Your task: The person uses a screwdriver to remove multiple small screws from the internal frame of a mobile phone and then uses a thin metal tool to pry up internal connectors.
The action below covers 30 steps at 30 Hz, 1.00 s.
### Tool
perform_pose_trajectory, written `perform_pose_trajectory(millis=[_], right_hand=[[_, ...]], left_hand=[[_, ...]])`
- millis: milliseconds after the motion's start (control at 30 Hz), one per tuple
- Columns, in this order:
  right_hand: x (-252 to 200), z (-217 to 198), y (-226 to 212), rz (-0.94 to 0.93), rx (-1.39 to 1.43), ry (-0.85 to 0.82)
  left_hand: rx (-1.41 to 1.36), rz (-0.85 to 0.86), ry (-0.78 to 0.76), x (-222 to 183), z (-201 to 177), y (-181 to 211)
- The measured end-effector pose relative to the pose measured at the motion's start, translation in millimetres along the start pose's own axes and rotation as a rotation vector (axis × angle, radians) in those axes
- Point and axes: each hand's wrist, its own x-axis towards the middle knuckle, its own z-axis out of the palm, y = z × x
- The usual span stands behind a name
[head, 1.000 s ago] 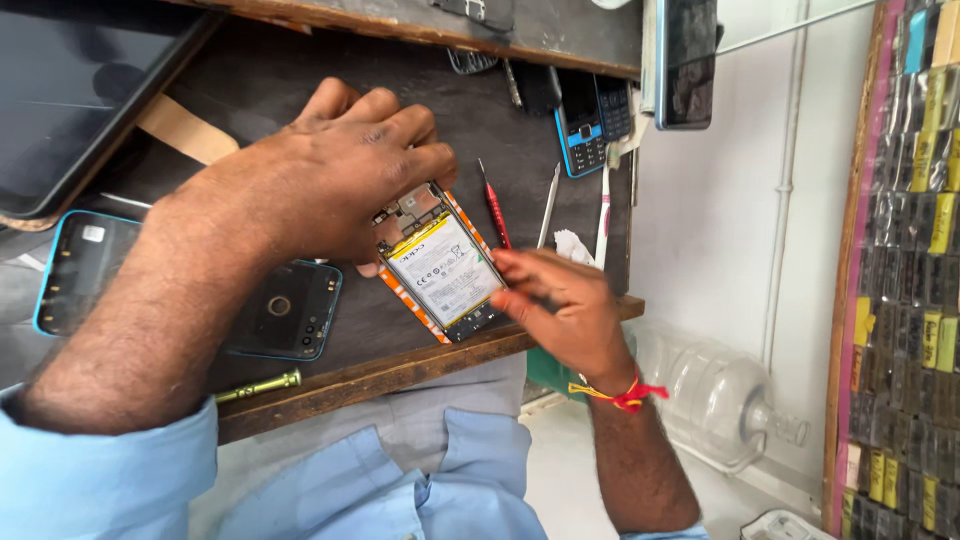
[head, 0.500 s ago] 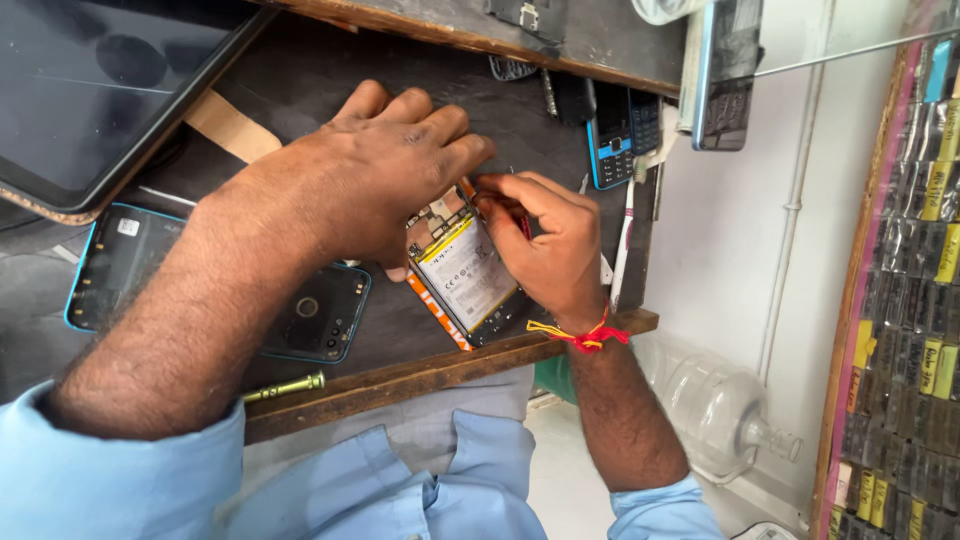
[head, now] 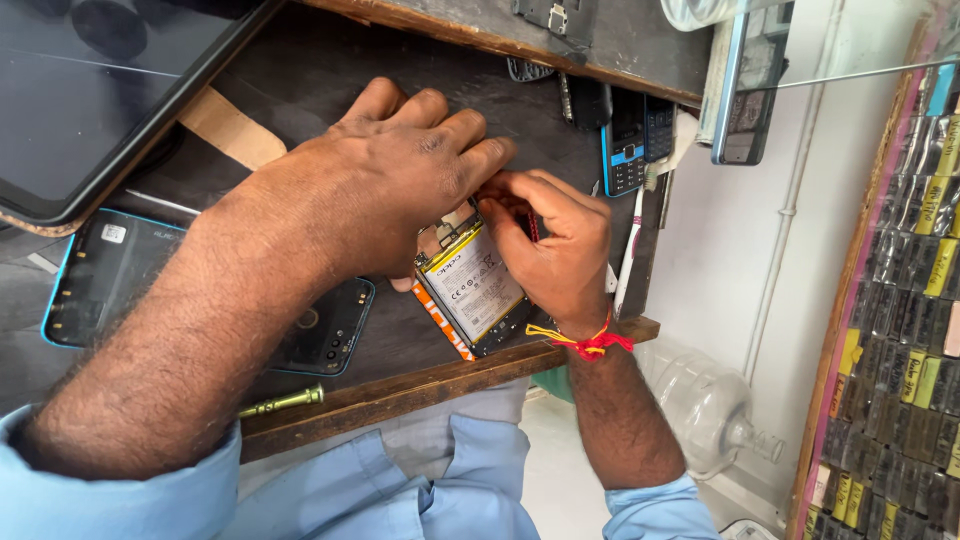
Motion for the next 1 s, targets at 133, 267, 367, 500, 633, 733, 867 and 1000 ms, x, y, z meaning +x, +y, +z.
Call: perform_pose_trajectory(millis=[133, 267, 367, 500, 633, 733, 867, 1000], right_hand=[[5.8, 2.4, 0.7, -0.026, -0.03, 0.01], [10.1, 2.8, -1.2, -0.025, -0.033, 0.004], [11.6, 3.0, -2.8, -0.033, -0.035, -0.005], [13.3, 1.9, -3.8, -0.067, -0.064, -0.025], [15.2, 1.2, -4.4, -0.187, -0.106, -0.063], [16.5, 1.3, -4.8, -0.312, -0.233, -0.049], [19.7, -0.9, -3.7, -0.397, -0.272, -0.092], [22.9, -4.0, -5.4, -0.451, -0.28, -0.151]], left_hand=[[0.041, 0.018, 0.073, 0.4, 11.1, -4.0], [0.066, 0.029, 0.123, -0.6, 16.2, -6.0], [0.023, 0.029, 0.134, -3.2, 12.6, -5.2], [-0.032, 0.04, 0.134, -3.6, 6.4, -4.2], [-0.03, 0.047, 0.138, -3.1, 3.2, -5.8], [-0.054, 0.038, 0.139, -5.8, 2.2, -6.7], [-0.038, 0.023, 0.098, -3.1, 4.7, -8.5], [0.0, 0.022, 0.136, -4.3, 7.3, -7.2]])
